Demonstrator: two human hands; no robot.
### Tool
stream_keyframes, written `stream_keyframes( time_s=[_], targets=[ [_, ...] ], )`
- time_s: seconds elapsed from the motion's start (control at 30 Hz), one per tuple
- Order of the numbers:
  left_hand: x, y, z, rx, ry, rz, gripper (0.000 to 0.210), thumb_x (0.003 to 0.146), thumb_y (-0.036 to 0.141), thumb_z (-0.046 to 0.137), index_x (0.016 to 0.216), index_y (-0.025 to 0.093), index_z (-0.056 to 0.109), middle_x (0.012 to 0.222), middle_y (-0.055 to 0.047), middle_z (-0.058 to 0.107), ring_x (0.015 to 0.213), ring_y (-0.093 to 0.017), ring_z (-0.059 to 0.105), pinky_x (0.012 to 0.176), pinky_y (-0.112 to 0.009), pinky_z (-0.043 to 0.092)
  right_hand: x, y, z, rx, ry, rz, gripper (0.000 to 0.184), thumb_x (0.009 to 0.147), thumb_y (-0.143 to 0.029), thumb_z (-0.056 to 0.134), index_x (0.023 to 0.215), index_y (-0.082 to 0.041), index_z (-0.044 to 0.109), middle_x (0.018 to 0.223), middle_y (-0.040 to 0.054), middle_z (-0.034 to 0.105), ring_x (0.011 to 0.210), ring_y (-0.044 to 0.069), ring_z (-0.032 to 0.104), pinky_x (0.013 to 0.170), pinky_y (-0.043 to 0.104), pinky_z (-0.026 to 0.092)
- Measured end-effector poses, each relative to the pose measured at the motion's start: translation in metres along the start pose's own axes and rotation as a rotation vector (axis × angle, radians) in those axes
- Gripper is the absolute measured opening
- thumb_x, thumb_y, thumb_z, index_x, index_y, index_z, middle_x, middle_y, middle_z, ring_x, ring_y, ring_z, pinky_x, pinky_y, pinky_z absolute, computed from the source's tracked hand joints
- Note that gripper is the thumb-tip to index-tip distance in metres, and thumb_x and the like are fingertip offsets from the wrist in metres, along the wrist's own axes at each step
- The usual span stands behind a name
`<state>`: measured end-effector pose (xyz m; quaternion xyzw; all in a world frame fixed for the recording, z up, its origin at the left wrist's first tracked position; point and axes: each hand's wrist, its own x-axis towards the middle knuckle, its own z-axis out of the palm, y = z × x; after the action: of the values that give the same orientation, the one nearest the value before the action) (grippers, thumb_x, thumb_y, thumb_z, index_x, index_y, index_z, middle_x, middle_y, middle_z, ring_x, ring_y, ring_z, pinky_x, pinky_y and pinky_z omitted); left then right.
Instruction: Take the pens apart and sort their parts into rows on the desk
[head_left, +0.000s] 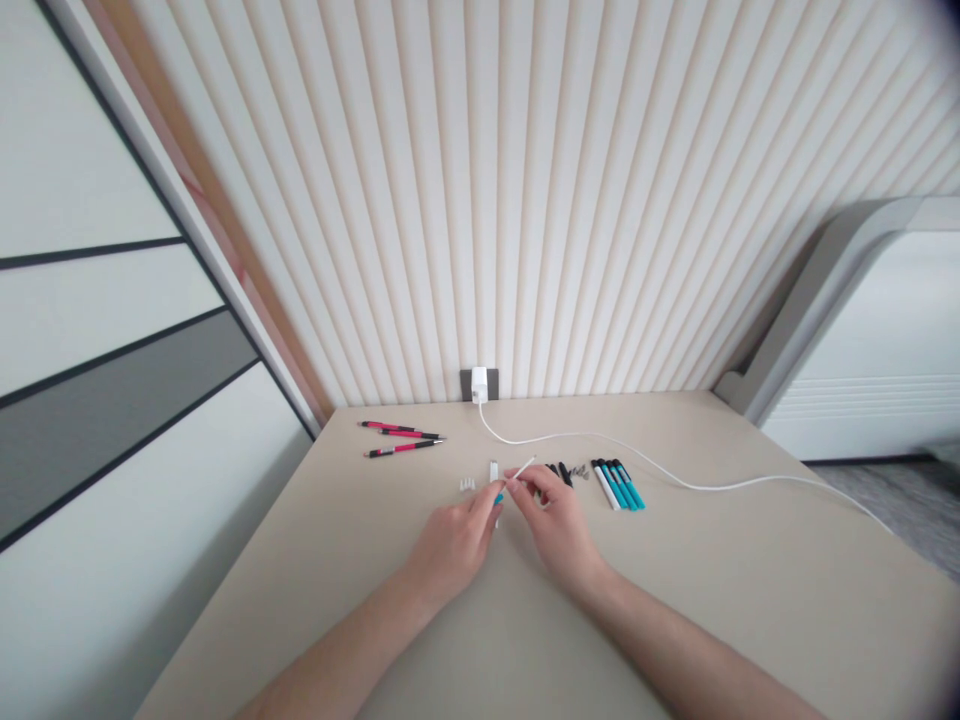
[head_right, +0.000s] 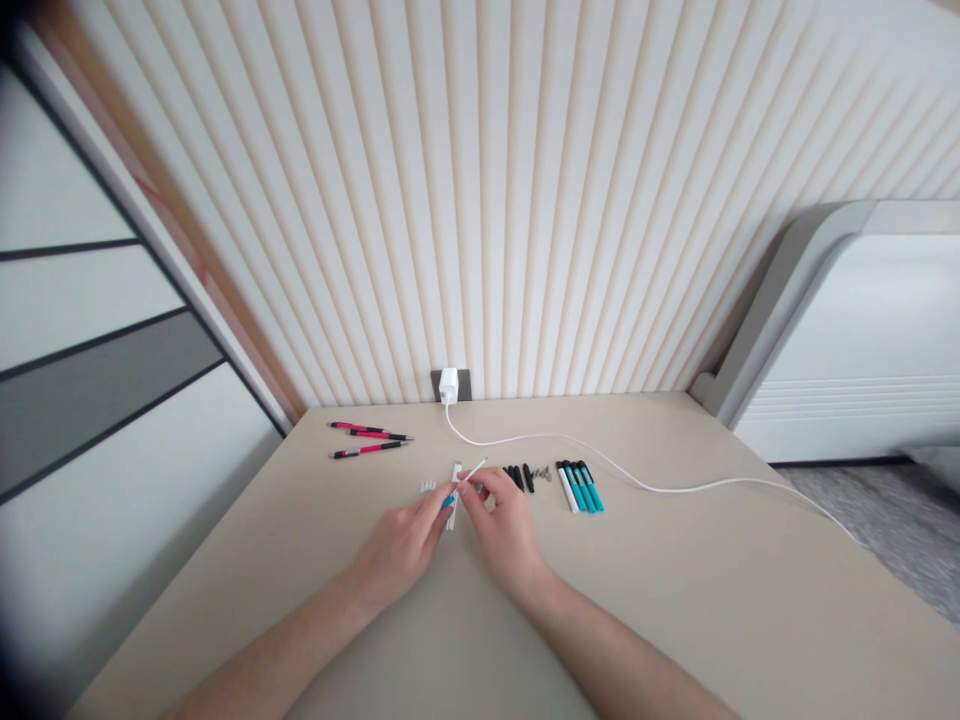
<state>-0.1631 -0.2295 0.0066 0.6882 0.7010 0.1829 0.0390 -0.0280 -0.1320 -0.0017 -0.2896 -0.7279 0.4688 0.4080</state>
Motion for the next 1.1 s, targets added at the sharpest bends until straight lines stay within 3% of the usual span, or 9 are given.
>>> stream_keyframes(
  time_s=[0.1,0.17,0.27,0.4,0.57,0.67,0.8,0.93,1.1],
  targets=[
    [0.001,-0.002,-0.002,0.050,-0.008,-0.025,0.034,0.101,0.032,0.030,0.130,0.022,0.043,0.114,-0.007,0.068,0.095,-0.024,0.069,0.076,-0.035,0.054,0.011,-0.001,-0.012,0.147,0.098,0.066,0.035,0.093,-0.046,0.048,0.096,-0.016,0.066,0.089,0.0059,0.068,0.071,0.015,0.058,0.066,0.026,0.045],
    [0.001,-0.004,-0.003,0.083,-0.039,-0.034,0.031,0.100,0.033,0.033,0.124,0.022,0.049,0.111,-0.007,0.069,0.095,-0.025,0.068,0.077,-0.036,0.054,0.016,0.000,-0.020,0.133,0.131,0.098,0.039,0.093,-0.048,0.045,0.103,-0.016,0.064,0.086,0.0057,0.068,0.066,0.015,0.057,0.061,0.026,0.044],
    [0.001,-0.008,-0.003,0.110,-0.111,0.004,0.031,0.097,0.034,0.040,0.124,0.022,0.051,0.114,-0.007,0.067,0.099,-0.026,0.066,0.081,-0.038,0.053,0.014,0.002,-0.023,-0.150,0.015,0.112,0.034,0.091,-0.043,0.049,0.107,-0.017,0.065,0.073,0.0024,0.068,0.062,0.016,0.057,0.059,0.025,0.040],
    [0.002,-0.009,-0.003,0.114,-0.166,0.043,0.037,0.096,0.035,0.042,0.131,0.022,0.048,0.115,-0.008,0.065,0.100,-0.024,0.065,0.083,-0.036,0.052,0.002,0.003,-0.010,-0.529,-0.241,0.014,0.022,0.093,-0.032,0.047,0.094,-0.022,0.066,0.075,0.0017,0.069,0.068,0.016,0.061,0.063,0.025,0.037],
    [0.003,-0.007,-0.005,0.159,-0.175,0.022,0.033,0.097,0.035,0.038,0.123,0.023,0.054,0.102,-0.007,0.063,0.088,-0.021,0.065,0.074,-0.031,0.052,-0.004,-0.002,0.000,-0.774,-0.269,-0.005,0.020,0.095,-0.030,0.046,0.102,-0.021,0.062,0.088,0.0048,0.069,0.077,0.018,0.064,0.063,0.025,0.035],
    [0.003,-0.007,-0.004,0.159,-0.170,0.027,0.031,0.097,0.033,0.038,0.121,0.024,0.055,0.100,-0.007,0.062,0.086,-0.021,0.065,0.072,-0.030,0.052,-0.009,-0.006,-0.003,-0.831,-0.310,-0.030,0.020,0.092,-0.025,0.050,0.108,-0.021,0.060,0.090,0.0052,0.068,0.076,0.019,0.065,0.062,0.026,0.036],
    [0.002,-0.009,-0.002,0.139,-0.171,0.045,0.029,0.096,0.029,0.040,0.121,0.026,0.056,0.101,-0.006,0.062,0.085,-0.020,0.065,0.069,-0.028,0.052,-0.017,-0.008,-0.005,-0.889,-0.360,-0.068,0.015,0.089,-0.016,0.050,0.095,-0.021,0.063,0.087,0.0049,0.066,0.073,0.019,0.065,0.061,0.027,0.036],
    [0.003,-0.010,-0.001,0.134,-0.168,0.060,0.028,0.097,0.027,0.039,0.118,0.025,0.059,0.100,-0.006,0.063,0.084,-0.020,0.066,0.069,-0.028,0.052,-0.015,-0.001,-0.003,-0.899,-0.333,-0.077,0.019,0.091,-0.014,0.048,0.088,-0.021,0.065,0.086,0.0053,0.064,0.072,0.017,0.065,0.062,0.026,0.038],
    [0.003,-0.011,-0.001,0.147,-0.182,0.084,0.027,0.096,0.024,0.042,0.116,0.022,0.061,0.101,-0.007,0.063,0.085,-0.021,0.066,0.071,-0.031,0.053,-0.007,0.007,-0.004,-0.835,-0.284,-0.055,0.020,0.092,-0.016,0.049,0.096,-0.021,0.068,0.091,0.0061,0.065,0.078,0.017,0.066,0.064,0.025,0.042]
  ],
)
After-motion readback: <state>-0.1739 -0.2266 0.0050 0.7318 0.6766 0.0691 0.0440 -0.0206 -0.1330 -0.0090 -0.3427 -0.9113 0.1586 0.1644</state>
